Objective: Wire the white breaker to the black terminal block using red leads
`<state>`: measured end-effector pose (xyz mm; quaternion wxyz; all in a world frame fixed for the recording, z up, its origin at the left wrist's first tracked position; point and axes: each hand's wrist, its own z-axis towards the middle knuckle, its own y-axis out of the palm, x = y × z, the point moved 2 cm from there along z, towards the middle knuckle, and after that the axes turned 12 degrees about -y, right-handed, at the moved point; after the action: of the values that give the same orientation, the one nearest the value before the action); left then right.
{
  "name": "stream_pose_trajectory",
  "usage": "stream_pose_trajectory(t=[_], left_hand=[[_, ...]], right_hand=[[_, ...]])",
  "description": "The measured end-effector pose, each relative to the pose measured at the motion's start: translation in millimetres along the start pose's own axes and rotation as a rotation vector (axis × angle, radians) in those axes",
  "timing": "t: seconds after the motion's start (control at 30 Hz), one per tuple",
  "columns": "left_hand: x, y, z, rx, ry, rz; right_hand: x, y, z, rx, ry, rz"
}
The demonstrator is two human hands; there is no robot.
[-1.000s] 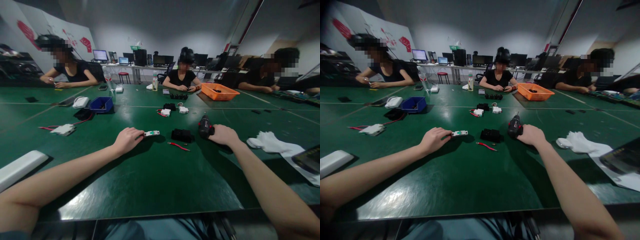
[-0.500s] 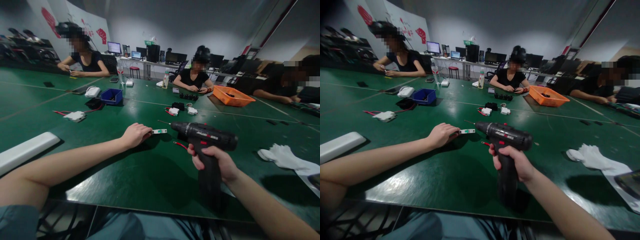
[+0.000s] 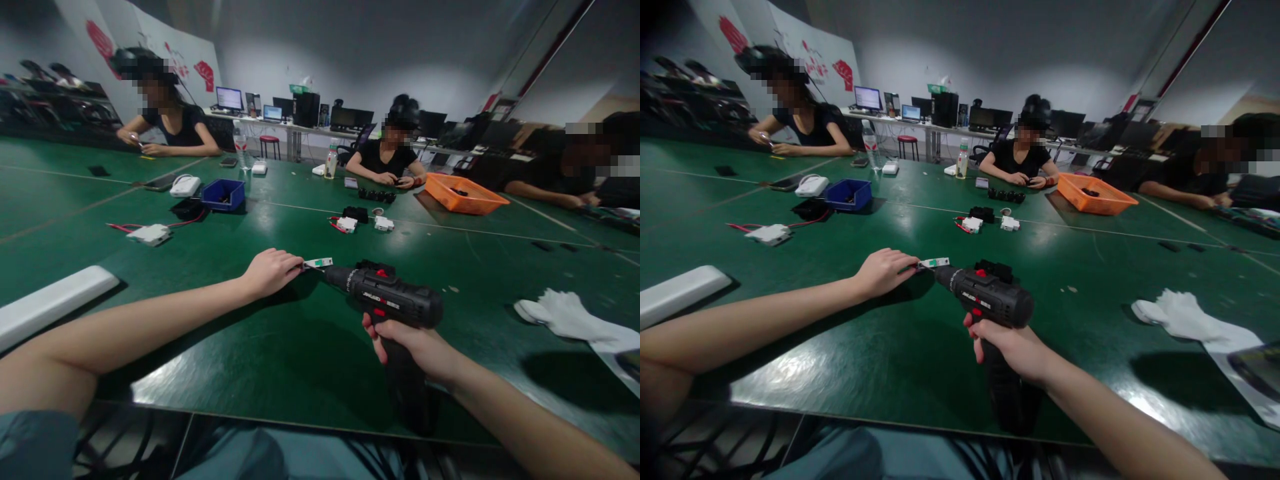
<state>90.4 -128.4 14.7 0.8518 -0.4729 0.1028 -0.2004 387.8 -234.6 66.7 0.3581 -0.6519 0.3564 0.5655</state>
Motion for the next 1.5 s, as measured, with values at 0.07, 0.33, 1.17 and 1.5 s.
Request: stream_pose_trajectory(t=[0.07,0.33,1.17,1.5], left_hand=[[0.5,-0.5,0.2,0.001,0.001,-0.003],[-3.4,1.0,0.7,-0.052,-0.045,-0.099],[-2.3,-0.4,4.4,-0.276,-0.024,-0.499],[-1.9,1.4,2.2,-0.265,0.006,-0.445]], right_hand=[[0.1,0.3,-0.1,0.004,0.0,-0.007],[-7.0,-13.1,-0.4,-0.053,-0.124,-0.007],[23.3,-228.0,41.1,0.213,0.299,-1.285],[-6.9,-104.7,35.8,0.324,-0.558,-1.466]])
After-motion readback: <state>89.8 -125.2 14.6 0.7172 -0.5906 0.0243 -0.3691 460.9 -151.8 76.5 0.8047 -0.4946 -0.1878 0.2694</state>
